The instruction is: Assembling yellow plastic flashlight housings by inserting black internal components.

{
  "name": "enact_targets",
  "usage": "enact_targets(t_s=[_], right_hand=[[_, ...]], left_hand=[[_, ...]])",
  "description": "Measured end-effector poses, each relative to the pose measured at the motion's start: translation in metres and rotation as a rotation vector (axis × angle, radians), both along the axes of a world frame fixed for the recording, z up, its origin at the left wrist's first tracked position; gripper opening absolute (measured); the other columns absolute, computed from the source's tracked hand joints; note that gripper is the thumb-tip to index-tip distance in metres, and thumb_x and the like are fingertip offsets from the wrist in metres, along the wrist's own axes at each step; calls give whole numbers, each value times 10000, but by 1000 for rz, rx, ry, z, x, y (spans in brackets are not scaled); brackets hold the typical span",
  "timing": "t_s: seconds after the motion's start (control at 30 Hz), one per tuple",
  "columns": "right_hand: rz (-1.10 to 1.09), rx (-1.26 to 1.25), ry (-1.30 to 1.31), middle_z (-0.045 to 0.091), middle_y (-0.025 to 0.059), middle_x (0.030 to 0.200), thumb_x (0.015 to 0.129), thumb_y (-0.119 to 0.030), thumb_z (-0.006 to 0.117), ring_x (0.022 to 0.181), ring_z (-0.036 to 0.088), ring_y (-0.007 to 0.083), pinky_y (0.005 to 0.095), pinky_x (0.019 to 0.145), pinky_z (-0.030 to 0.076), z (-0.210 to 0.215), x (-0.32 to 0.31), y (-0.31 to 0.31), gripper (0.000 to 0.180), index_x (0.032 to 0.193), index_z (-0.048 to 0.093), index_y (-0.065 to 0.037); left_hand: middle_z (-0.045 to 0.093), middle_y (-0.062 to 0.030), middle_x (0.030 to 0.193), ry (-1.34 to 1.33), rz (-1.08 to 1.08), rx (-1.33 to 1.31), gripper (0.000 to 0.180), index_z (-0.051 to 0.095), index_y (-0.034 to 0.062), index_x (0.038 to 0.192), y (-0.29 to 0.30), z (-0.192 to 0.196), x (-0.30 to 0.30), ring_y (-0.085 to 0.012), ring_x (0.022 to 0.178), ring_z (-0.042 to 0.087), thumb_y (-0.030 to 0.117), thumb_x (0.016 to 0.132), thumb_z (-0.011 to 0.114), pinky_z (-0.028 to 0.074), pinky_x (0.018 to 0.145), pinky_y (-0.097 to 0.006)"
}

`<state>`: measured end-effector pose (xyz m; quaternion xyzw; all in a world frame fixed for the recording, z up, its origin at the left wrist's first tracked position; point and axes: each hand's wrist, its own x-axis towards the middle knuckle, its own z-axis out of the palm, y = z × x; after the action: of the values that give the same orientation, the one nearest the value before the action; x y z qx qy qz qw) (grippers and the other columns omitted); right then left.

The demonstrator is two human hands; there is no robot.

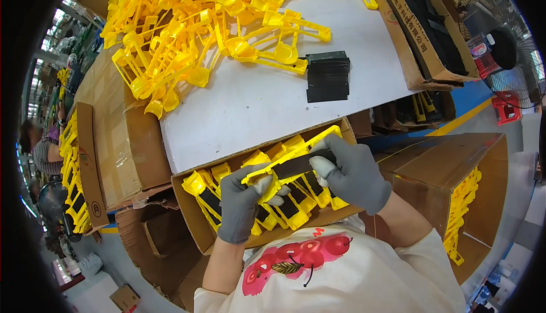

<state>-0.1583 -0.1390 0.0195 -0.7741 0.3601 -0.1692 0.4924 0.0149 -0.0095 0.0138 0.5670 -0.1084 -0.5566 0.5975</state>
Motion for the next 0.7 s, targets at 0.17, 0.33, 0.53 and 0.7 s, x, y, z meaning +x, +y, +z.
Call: enact_targets(t_s=[0.17, 0.33, 0.53, 0.7], right_hand=[[126, -76, 105, 653, 164, 742, 862, -180, 667, 673, 660, 326, 380, 579, 521, 14, 1, -11, 198, 987, 571, -60], [131, -210, 141, 655, 149, 728, 879, -205, 661, 626, 662, 276, 348, 558, 511, 3, 2, -6, 201, 989, 569, -65], [-162, -465, 188, 575, 61, 669, 755, -397, 774, 600, 622, 195, 287, 582, 507, -6, -4, 1, 472, 1032, 561, -80], [44, -12, -52, 683, 97, 832, 769, -307, 774, 764, 686, 248, 339, 650, 535, -29, -10, -7, 404, 1078, 621, -96]], left_hand=[[672, -179, 946, 10, -70, -1, 281, 616, -58, 1149, 2, 3, 1, -280, 761, 707, -27, 876, 561, 589, 636, -308], [673, -155, 931, 16, -33, 19, 283, 629, -60, 1131, -1, 2, -3, -246, 744, 704, -34, 852, 594, 579, 631, -282], [653, -102, 849, -164, -13, 71, 272, 650, -74, 1075, -2, 9, -7, -150, 634, 639, 18, 819, 645, 529, 592, -224], [681, -124, 841, -297, -161, 41, 269, 643, -78, 1104, 14, 6, 1, -170, 672, 683, -17, 842, 646, 554, 583, -239]])
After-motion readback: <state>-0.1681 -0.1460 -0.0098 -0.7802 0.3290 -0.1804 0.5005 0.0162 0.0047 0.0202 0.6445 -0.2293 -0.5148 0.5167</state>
